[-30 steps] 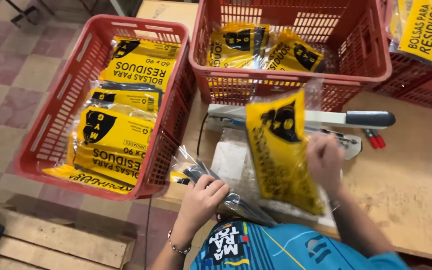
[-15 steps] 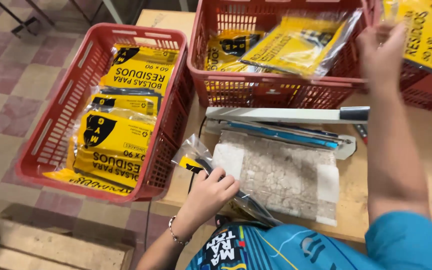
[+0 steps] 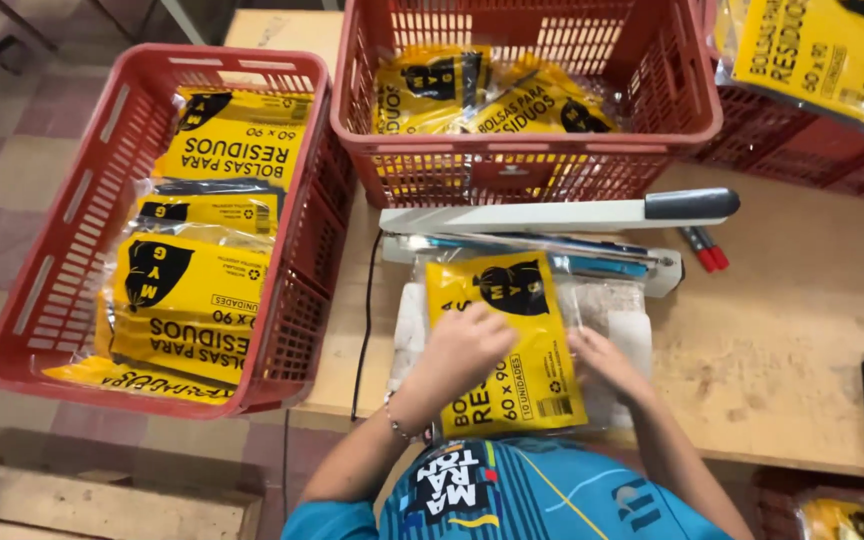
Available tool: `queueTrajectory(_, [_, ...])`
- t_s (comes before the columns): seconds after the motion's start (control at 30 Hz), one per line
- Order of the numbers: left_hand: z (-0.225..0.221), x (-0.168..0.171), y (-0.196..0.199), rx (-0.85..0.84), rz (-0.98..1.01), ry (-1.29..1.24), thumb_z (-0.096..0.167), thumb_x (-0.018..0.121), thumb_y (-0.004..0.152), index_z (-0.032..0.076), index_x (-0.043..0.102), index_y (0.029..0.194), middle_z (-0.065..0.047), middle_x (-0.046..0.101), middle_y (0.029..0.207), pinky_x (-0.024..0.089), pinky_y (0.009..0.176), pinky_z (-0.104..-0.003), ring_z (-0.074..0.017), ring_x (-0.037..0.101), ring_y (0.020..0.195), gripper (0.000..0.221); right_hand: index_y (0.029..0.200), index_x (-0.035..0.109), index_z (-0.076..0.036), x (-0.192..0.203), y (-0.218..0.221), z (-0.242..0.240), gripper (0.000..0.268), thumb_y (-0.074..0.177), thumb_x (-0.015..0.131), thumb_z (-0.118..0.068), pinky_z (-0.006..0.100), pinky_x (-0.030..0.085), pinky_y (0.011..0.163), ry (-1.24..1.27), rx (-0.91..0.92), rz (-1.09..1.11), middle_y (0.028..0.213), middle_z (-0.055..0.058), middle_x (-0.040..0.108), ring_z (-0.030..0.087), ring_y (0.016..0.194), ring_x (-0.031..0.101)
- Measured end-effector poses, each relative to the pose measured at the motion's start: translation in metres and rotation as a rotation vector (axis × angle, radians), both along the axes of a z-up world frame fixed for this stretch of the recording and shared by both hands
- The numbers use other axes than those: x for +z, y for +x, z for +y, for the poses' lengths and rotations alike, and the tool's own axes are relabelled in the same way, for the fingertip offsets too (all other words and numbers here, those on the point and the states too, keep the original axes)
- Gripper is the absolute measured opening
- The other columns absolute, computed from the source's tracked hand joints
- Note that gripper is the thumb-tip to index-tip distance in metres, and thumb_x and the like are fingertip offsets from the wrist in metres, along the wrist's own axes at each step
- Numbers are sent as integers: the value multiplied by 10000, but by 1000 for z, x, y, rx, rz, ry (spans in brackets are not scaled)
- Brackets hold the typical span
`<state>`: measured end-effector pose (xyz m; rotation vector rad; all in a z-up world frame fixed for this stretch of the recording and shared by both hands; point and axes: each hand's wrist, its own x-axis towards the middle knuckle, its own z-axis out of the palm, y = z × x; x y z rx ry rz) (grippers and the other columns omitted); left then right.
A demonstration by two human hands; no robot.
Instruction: The person repeatedly picks yellow plastic bags labeled 'BOLSAS PARA RESIDUOS' from a red basket, places them on a heat sealer, presses the handle to seal the package, and then places the sealed bag into a second red basket. The process is repeated continuously throughout the clip.
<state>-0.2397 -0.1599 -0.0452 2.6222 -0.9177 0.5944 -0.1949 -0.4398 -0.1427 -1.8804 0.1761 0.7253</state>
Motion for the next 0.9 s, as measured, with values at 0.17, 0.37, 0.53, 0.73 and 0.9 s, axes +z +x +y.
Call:
queueTrajectory(0.17, [53, -109, -2, 517, 741, 57, 421, 654, 927, 153, 611, 1034, -110, 718, 917, 600, 719, -504, -374, 742, 892, 292, 1449, 534, 39, 63, 26, 15, 712, 975, 637, -482, 528, 618, 732, -59, -37, -32, 1274, 355, 648, 449, 1077, 692])
queueTrajectory(0.37, [51, -74, 22, 861, 987, -461, 489, 676, 923, 138, 489, 1407, -176, 735, 1170, 548, 951, -560, -433, 690, 1136, 626, 1045, 720, -222, -20, 75, 46, 330, 817, 769, -455, 464, 571, 847, -393, -98, -283, 898, 29, 761, 270, 984, 727])
queueTrajectory(0.53, [42, -92, 23, 680, 930, -1019, 274, 819, 807, 92, 692, 1181, -123, 738, 1014, 577, 817, -428, -292, 688, 982, 435, 1030, 669, -145, 19, 29, 52, 144, 911, 751, -155, 259, 508, 682, 188, -227, -470, 788, -23, 644, 102, 759, 611])
queueTrajectory(0.73, [37, -87, 38, 586, 737, -995, 273, 841, 828, 89, 572, 1032, -80, 580, 882, 502, 681, -370, -254, 613, 815, 385, 1150, 602, -146, -35, 29, -21, 290, 918, 776, -156, 301, 527, 803, -50, -377, -472, 1023, 20, 670, 161, 927, 642])
queueTrajectory(0.9, [-4, -140, 36, 557, 54, -252, 398, 747, 850, 115, 650, 1267, -147, 656, 1165, 521, 975, -481, -361, 634, 1142, 513, 1309, 642, -21, -43, 19, -3, 478, 916, 751, -271, 496, 467, 1068, -600, -152, -1231, 1260, 236, 657, 409, 1220, 624])
